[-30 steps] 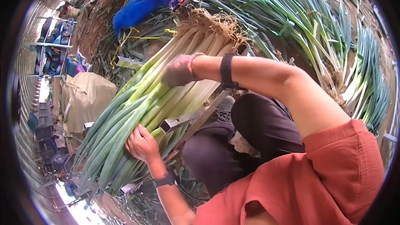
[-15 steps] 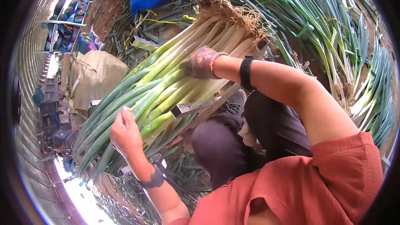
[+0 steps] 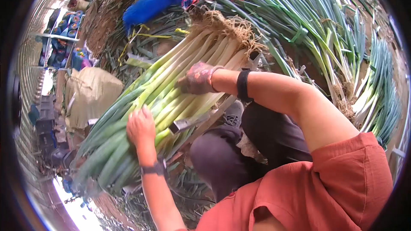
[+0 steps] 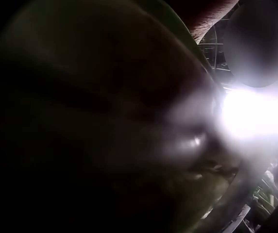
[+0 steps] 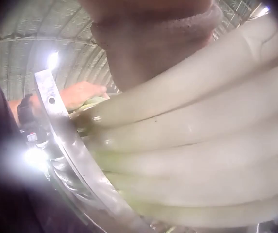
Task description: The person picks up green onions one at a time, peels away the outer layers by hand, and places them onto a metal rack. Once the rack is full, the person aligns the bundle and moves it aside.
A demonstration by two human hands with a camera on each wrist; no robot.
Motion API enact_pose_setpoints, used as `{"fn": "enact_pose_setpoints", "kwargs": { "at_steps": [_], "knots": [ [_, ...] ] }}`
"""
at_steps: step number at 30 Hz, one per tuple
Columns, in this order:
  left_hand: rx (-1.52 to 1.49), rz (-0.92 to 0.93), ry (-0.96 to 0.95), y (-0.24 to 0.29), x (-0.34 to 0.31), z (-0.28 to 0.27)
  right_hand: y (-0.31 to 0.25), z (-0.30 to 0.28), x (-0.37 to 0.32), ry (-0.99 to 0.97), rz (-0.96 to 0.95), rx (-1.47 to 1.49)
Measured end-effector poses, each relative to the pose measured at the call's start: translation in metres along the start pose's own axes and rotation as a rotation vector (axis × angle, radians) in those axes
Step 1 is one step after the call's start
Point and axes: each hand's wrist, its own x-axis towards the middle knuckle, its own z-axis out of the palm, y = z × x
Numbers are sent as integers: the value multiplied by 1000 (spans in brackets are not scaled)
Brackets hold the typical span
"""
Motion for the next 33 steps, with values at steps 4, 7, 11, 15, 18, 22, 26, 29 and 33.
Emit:
{"fn": "enact_pose_setpoints", "kwargs": {
  "at_steps": [4,7,11,15,18,22,26,29,33],
  "knots": [
    [43,-102,-198,-1,5,10,-6,-8,0,-111,10,-35],
    [20,-98,-192,-5,11,21,-7,-11,2,-124,54,4],
    [96,-97,-125,4,4,13,-8,-20,-9,-103,9,44],
    [77,-144,-214,5,4,9,24,-23,-12,451,-70,-213],
    [113,-143,-245,7,6,6,57,-65,-4,658,215,-389],
    [81,-130,-111,4,3,16,73,-125,-14,295,437,-123],
    [96,-119,-109,3,3,19,184,-90,17,-49,157,-947],
    [112,-94,-124,6,2,16,206,-68,-8,86,177,-912],
    [115,-20,-78,-3,1,25,266,4,-127,1,839,-294]
  ]
}}
